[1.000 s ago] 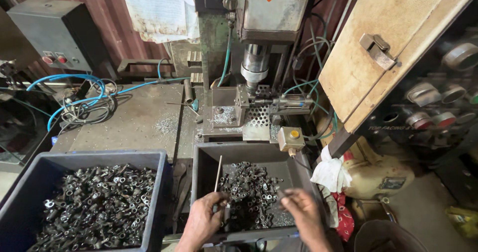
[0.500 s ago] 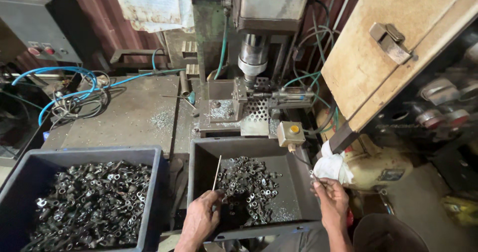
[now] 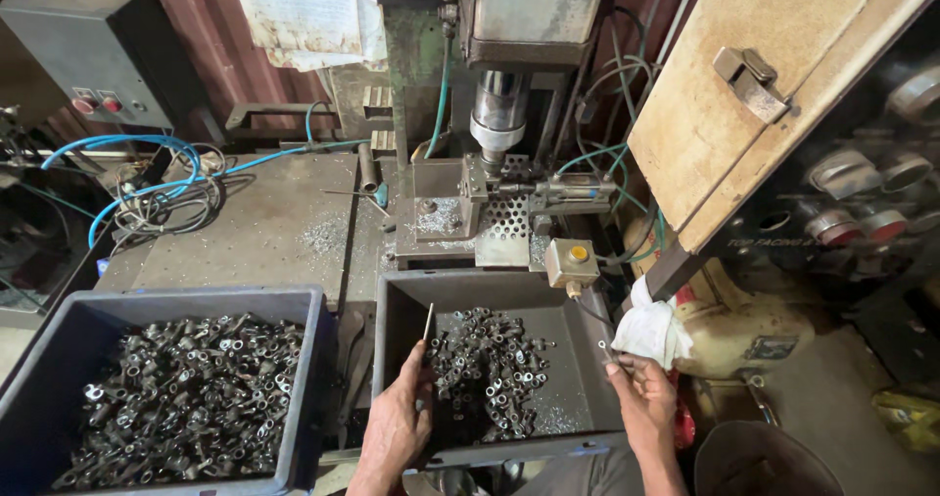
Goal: The person repeatedly picks small metal parts from a bin, places them into a drill press jig, activates the machine, and then removes the processed parts into another bin. The cycle continues throughout the clip.
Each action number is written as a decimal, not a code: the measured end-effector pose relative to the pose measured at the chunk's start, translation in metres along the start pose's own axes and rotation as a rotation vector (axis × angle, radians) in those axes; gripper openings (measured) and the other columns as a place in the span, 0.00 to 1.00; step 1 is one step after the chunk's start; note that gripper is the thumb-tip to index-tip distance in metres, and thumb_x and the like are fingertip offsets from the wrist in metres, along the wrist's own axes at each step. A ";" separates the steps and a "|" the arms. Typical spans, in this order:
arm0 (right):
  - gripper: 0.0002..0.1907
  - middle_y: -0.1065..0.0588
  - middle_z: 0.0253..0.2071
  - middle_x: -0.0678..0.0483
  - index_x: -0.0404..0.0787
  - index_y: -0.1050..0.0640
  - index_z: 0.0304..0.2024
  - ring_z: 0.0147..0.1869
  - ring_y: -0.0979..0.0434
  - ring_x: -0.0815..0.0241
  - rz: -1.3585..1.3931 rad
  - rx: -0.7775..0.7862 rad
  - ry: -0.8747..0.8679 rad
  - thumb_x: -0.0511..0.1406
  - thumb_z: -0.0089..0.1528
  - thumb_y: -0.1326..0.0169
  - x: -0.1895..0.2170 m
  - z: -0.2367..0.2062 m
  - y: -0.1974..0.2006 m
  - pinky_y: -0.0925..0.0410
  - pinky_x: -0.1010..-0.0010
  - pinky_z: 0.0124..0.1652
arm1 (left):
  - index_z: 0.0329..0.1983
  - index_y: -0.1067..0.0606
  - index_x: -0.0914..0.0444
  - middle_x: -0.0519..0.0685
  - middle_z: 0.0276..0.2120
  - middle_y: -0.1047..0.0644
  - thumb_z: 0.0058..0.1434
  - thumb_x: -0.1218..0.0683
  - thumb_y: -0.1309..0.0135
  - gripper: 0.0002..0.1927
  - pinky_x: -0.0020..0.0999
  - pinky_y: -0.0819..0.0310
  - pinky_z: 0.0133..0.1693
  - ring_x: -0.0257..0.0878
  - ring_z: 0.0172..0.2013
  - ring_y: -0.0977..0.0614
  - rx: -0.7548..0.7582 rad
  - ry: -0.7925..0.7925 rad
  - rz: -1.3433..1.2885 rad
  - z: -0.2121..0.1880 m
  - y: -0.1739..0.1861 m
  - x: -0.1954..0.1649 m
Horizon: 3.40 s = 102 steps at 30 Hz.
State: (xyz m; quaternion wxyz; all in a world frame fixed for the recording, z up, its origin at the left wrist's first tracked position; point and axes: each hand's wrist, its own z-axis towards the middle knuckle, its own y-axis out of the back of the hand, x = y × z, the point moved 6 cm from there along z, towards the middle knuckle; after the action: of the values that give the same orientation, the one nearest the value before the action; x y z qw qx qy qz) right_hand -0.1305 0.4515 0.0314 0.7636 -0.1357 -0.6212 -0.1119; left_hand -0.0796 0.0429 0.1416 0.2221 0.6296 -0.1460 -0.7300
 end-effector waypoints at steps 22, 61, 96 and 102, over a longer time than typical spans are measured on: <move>0.12 0.20 0.39 0.52 0.32 0.24 0.48 0.41 0.23 0.68 -0.015 0.053 0.025 0.29 0.63 0.42 0.003 -0.003 0.006 0.30 0.78 0.41 | 0.45 0.18 0.61 0.58 0.35 0.17 0.54 0.62 0.48 0.16 0.49 0.21 0.41 0.57 0.36 0.15 -0.112 -0.395 0.232 0.116 0.044 -0.107; 0.10 0.19 0.42 0.46 0.31 0.22 0.47 0.43 0.19 0.59 0.104 0.024 -0.064 0.28 0.64 0.43 0.036 0.010 -0.008 0.26 0.71 0.44 | 0.43 0.20 0.64 0.61 0.35 0.18 0.56 0.60 0.47 0.12 0.50 0.22 0.38 0.61 0.37 0.17 0.000 -0.358 0.135 0.088 -0.012 -0.020; 0.27 0.22 0.49 0.46 0.42 0.33 0.67 0.47 0.18 0.54 0.339 0.409 -0.331 0.30 0.65 0.47 0.069 0.156 -0.275 0.25 0.67 0.42 | 0.55 0.25 0.57 0.52 0.43 0.20 0.52 0.61 0.45 0.24 0.47 0.23 0.46 0.54 0.45 0.19 0.107 -0.112 0.288 0.042 0.015 0.023; 0.28 0.21 0.52 0.44 0.35 0.34 0.70 0.47 0.17 0.56 0.240 0.384 -0.286 0.30 0.66 0.49 0.062 0.136 -0.251 0.26 0.69 0.42 | 0.54 0.24 0.56 0.50 0.42 0.19 0.53 0.61 0.45 0.23 0.46 0.23 0.46 0.53 0.45 0.18 0.074 -0.119 0.242 0.038 0.014 0.016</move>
State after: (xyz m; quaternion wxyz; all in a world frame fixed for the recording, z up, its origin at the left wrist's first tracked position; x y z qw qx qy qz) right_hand -0.3280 0.2625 0.1355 0.6875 -0.0755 -0.7123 0.1195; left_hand -0.1168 0.0200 0.1411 0.2758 0.5708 -0.2607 -0.7281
